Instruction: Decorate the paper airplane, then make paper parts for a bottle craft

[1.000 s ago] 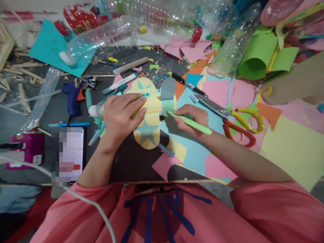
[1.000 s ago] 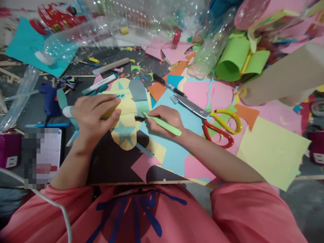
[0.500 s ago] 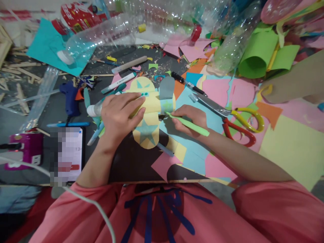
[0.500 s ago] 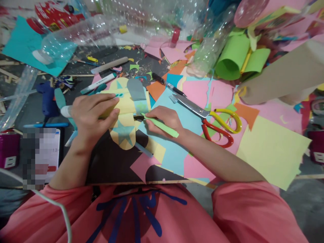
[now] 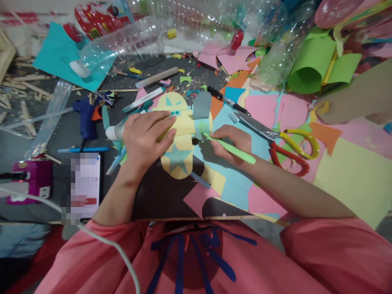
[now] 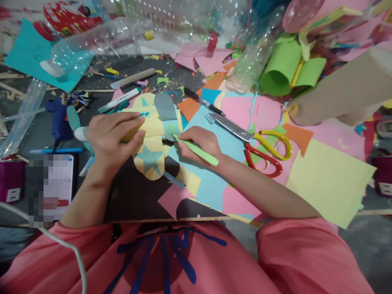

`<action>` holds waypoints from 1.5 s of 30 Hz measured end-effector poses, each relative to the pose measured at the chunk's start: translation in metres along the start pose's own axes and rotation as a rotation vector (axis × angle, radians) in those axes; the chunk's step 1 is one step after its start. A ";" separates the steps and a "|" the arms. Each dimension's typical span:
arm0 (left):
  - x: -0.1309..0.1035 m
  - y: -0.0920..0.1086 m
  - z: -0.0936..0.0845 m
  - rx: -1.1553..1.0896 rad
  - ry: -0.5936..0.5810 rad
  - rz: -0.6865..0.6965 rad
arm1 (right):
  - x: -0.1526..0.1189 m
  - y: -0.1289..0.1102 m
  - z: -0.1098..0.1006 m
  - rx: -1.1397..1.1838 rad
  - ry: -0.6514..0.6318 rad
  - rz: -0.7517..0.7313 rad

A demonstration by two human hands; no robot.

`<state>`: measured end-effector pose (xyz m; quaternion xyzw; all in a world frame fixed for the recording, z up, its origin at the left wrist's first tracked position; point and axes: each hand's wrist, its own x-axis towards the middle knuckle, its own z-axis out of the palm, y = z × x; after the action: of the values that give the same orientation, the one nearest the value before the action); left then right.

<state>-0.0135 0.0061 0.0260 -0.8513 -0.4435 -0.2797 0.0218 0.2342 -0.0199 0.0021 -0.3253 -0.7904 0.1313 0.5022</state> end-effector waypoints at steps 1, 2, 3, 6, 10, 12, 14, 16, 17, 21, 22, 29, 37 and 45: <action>0.000 0.000 0.000 0.000 0.004 0.004 | -0.001 0.000 0.000 0.004 0.021 0.013; 0.000 0.000 0.000 0.001 0.008 0.005 | -0.002 0.001 0.000 0.004 0.044 0.031; 0.000 0.000 0.000 0.000 0.009 0.002 | -0.003 0.002 0.001 0.003 0.062 0.047; 0.000 0.001 -0.001 -0.013 -0.006 -0.026 | -0.005 0.003 0.001 0.021 0.066 0.070; 0.001 0.002 -0.002 -0.063 -0.056 -0.087 | -0.003 0.003 0.000 0.063 0.003 0.046; 0.002 0.002 -0.001 -0.093 -0.065 -0.103 | -0.002 0.003 0.000 0.052 -0.006 0.040; 0.002 0.002 -0.001 -0.111 -0.069 -0.106 | -0.002 0.003 0.000 0.025 0.026 0.046; 0.003 0.003 -0.002 -0.103 -0.073 -0.104 | -0.003 0.004 0.001 0.004 0.071 0.054; 0.003 0.003 -0.002 -0.089 -0.071 -0.101 | -0.004 0.004 0.002 0.005 0.084 0.055; 0.003 0.004 -0.001 -0.034 0.012 -0.017 | -0.005 0.005 0.004 0.076 0.053 0.057; 0.002 0.003 -0.001 -0.023 0.024 -0.010 | -0.005 0.005 0.005 0.083 0.046 0.053; 0.002 0.003 -0.002 -0.072 -0.058 -0.074 | -0.002 0.003 0.003 0.014 0.070 0.030; 0.001 0.000 0.002 -0.064 -0.023 -0.067 | -0.003 0.004 0.004 0.016 0.086 0.031; 0.003 0.005 -0.003 -0.053 -0.048 -0.075 | -0.003 0.004 0.005 0.032 0.062 0.060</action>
<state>-0.0099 0.0051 0.0312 -0.8408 -0.4677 -0.2716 -0.0218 0.2325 -0.0189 -0.0044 -0.3446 -0.7622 0.1486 0.5275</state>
